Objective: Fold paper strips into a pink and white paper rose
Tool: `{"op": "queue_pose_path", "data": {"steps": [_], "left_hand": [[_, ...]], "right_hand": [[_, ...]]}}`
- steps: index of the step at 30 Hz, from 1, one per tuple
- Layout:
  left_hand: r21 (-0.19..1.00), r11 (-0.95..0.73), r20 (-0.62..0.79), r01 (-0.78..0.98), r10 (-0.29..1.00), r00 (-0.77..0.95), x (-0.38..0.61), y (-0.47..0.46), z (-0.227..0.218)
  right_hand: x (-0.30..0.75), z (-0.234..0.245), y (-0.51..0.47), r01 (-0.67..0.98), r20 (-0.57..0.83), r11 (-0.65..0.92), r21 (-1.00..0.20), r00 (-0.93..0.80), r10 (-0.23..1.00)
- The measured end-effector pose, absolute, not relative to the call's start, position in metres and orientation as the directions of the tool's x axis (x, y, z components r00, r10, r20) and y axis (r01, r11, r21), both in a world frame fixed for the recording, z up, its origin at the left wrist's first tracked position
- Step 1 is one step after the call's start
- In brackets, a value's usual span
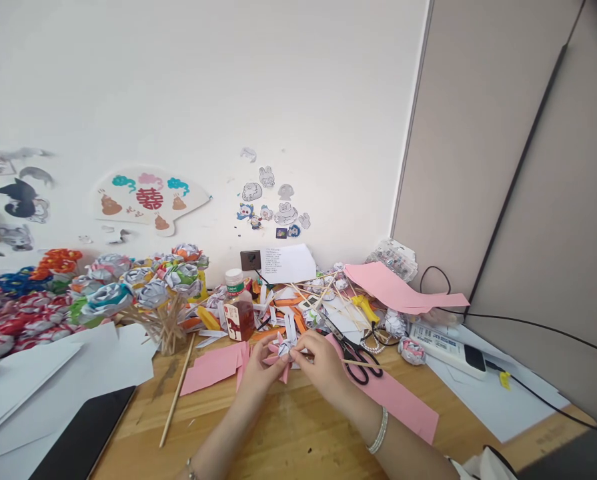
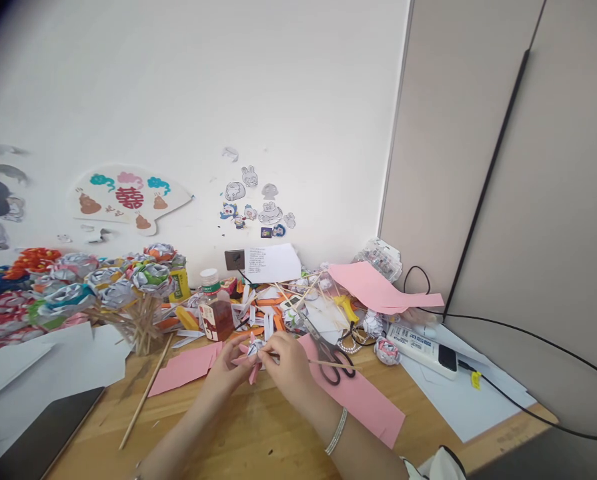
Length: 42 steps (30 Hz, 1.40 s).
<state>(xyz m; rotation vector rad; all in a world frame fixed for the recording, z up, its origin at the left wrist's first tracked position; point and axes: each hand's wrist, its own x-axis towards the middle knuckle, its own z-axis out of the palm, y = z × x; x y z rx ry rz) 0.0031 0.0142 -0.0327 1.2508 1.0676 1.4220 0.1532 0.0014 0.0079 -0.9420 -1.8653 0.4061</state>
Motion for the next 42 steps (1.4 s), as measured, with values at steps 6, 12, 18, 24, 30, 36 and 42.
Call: {"op": "queue_pose_path", "data": {"steps": [6,12,18,24,30,36,42], "left_hand": [[0.965,-0.245,0.245,-0.091,0.969,-0.013,0.005,0.013,-0.03],[0.97,-0.224,0.224,-0.091,0.975,-0.001,0.008,0.0,-0.011],[0.972,-0.212,0.216,-0.103,0.976,0.023,0.011,-0.004,-0.002],[0.971,-0.206,0.21,-0.118,0.977,0.019,0.013,-0.003,-0.003],[0.971,-0.203,0.206,-0.125,0.979,0.012,0.013,-0.004,-0.003],[0.971,-0.205,0.207,-0.125,0.978,-0.002,0.013,-0.002,-0.004],[0.972,-0.195,0.198,-0.128,0.98,0.005,0.013,-0.002,-0.004]], "right_hand": [[0.152,0.002,0.009,0.358,0.372,0.388,-0.849,-0.118,0.921],[0.153,0.002,0.011,0.382,0.395,0.408,-0.829,-0.115,0.911],[0.153,0.006,0.008,0.446,0.476,0.479,-0.756,-0.126,0.87],[0.153,0.009,0.005,0.451,0.487,0.505,-0.736,-0.166,0.857],[0.153,0.012,0.001,0.501,0.551,0.568,-0.653,-0.202,0.81],[0.153,0.004,0.003,0.564,0.657,0.648,-0.512,-0.229,0.718],[0.152,-0.002,0.004,0.608,0.744,0.714,-0.347,-0.285,0.604]]}}
